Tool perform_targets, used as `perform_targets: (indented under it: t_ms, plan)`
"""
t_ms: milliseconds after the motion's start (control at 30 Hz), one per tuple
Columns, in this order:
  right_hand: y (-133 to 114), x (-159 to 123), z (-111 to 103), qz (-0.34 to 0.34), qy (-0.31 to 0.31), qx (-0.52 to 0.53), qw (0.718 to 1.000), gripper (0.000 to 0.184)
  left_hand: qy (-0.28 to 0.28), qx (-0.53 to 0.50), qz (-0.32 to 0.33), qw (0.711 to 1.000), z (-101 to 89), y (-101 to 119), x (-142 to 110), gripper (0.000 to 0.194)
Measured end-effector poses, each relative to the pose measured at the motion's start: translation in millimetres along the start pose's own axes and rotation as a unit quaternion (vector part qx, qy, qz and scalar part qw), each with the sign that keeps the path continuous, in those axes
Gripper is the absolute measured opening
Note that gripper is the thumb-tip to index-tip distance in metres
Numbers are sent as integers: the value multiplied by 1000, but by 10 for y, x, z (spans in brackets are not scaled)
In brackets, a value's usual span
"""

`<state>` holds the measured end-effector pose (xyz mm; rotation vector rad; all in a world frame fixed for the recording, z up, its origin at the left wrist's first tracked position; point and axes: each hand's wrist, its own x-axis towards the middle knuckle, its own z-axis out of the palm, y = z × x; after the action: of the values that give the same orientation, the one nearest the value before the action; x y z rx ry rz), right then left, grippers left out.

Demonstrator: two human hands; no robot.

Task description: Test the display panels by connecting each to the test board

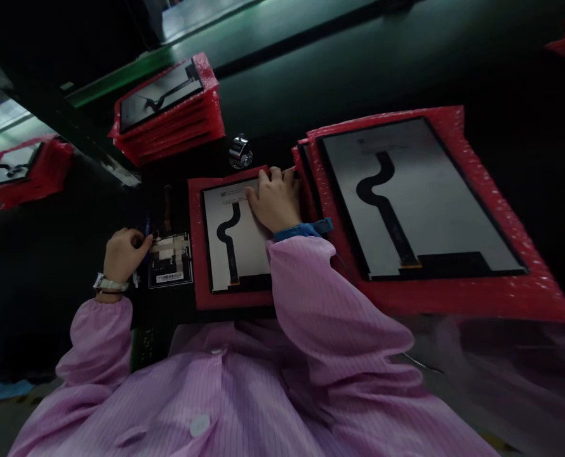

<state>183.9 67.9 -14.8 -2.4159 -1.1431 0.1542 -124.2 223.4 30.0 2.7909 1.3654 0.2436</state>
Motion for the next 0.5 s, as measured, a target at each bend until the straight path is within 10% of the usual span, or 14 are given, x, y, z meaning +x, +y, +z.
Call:
perform_targets:
  t_ms: [300, 400, 500]
  plan:
    - [-41, 4, -72, 11, 19, 47, 999, 51, 119, -29, -35, 992, -99, -76, 88, 22]
    - [-98, -3, -197, -9, 59, 89, 994, 50, 201, -183, -68, 960, -278, 126, -15, 24]
    - [-253, -160, -414, -101, -3, 172, 980, 50, 166, -389, -76, 903, -403, 502, -238, 30]
